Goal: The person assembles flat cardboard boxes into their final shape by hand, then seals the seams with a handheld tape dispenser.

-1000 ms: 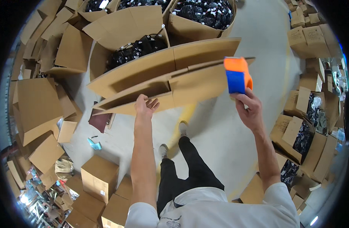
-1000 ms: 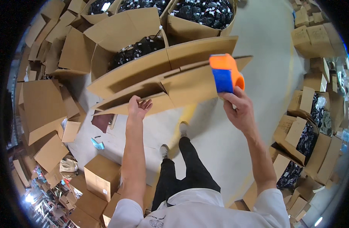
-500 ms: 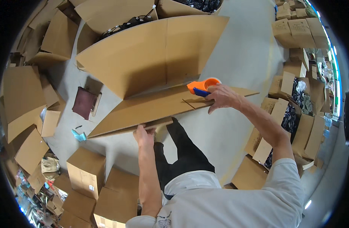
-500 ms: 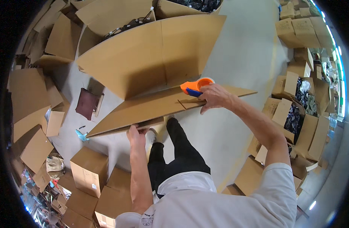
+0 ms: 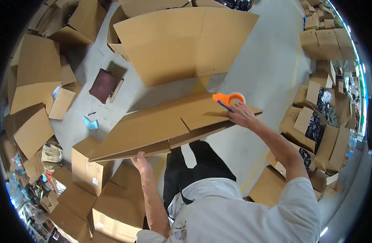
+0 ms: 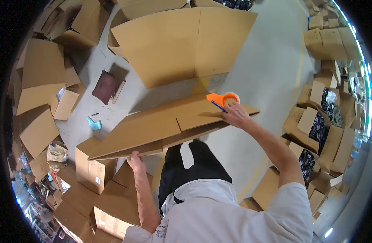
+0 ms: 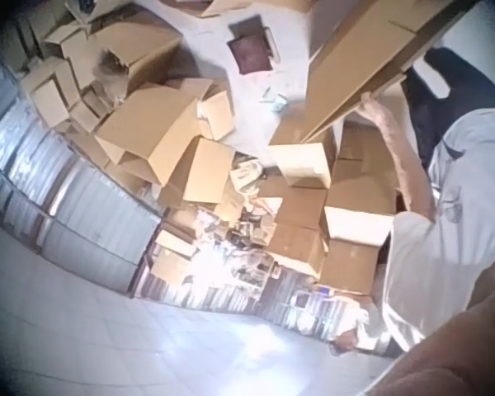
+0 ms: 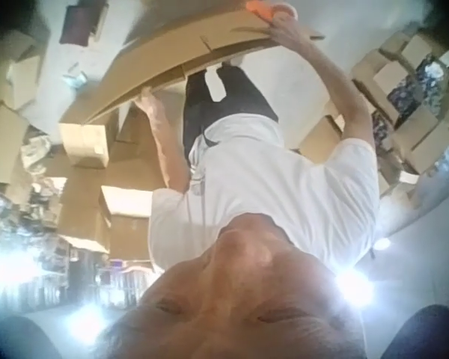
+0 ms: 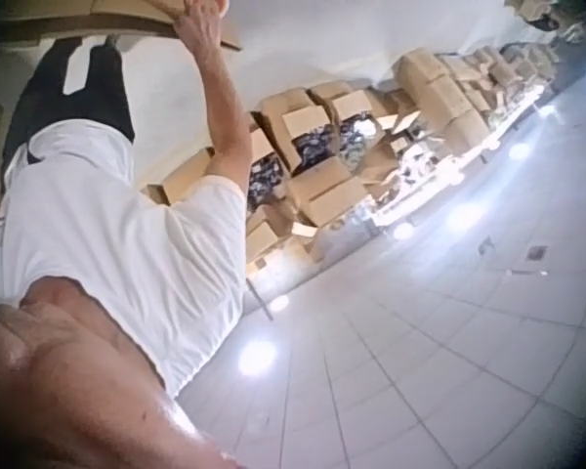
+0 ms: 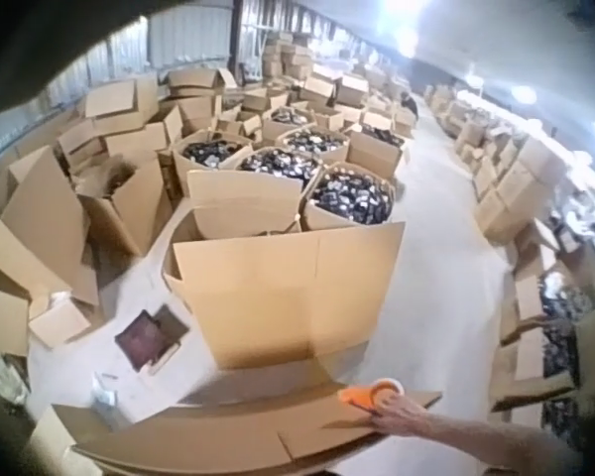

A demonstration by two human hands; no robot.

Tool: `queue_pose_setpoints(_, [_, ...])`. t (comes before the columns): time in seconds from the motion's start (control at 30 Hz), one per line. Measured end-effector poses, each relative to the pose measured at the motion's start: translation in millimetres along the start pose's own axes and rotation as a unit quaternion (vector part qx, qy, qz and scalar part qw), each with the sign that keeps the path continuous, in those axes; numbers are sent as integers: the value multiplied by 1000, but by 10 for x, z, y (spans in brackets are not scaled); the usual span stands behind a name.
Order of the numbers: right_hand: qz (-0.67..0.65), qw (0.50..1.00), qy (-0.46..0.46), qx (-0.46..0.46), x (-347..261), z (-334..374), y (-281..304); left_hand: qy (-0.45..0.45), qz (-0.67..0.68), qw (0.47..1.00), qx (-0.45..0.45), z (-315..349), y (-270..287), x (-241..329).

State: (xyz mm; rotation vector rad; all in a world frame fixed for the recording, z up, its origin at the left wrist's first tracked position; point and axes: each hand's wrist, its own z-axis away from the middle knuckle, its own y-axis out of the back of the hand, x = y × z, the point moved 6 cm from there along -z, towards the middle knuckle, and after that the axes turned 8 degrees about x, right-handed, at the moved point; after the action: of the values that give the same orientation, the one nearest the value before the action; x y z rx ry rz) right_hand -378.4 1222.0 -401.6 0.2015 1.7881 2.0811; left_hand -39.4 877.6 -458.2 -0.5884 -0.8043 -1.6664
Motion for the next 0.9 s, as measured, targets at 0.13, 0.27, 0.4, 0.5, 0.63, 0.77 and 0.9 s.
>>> queue_pose_setpoints(0.13, [-34,998,-46,6,81,237,84,-151,57,986,-32,465,-61,458])
queue_pose_setpoints(0.27, [-106,977,-156,104,185,440,341,-216,-123,957,-146,575,76,967])
queue_pose_setpoints(0.4, [-114,952,-232,164,284,563,415,-206,-228,935,-177,789,48,1332])
queue_pose_setpoints(0.5, [-158,908,-349,173,398,545,489,-227,-386,870,-206,909,83,1412])
queue_pose_setpoints(0.63, [-146,866,-441,183,337,425,634,-230,-404,855,-230,661,113,1186])
queue_pose_setpoints(0.77, [-85,873,-439,195,224,390,563,-340,-339,825,-299,492,-167,1006])
queue_pose_setpoints(0.9, [-25,875,-448,181,13,295,526,-347,-312,796,-385,318,-400,1046])
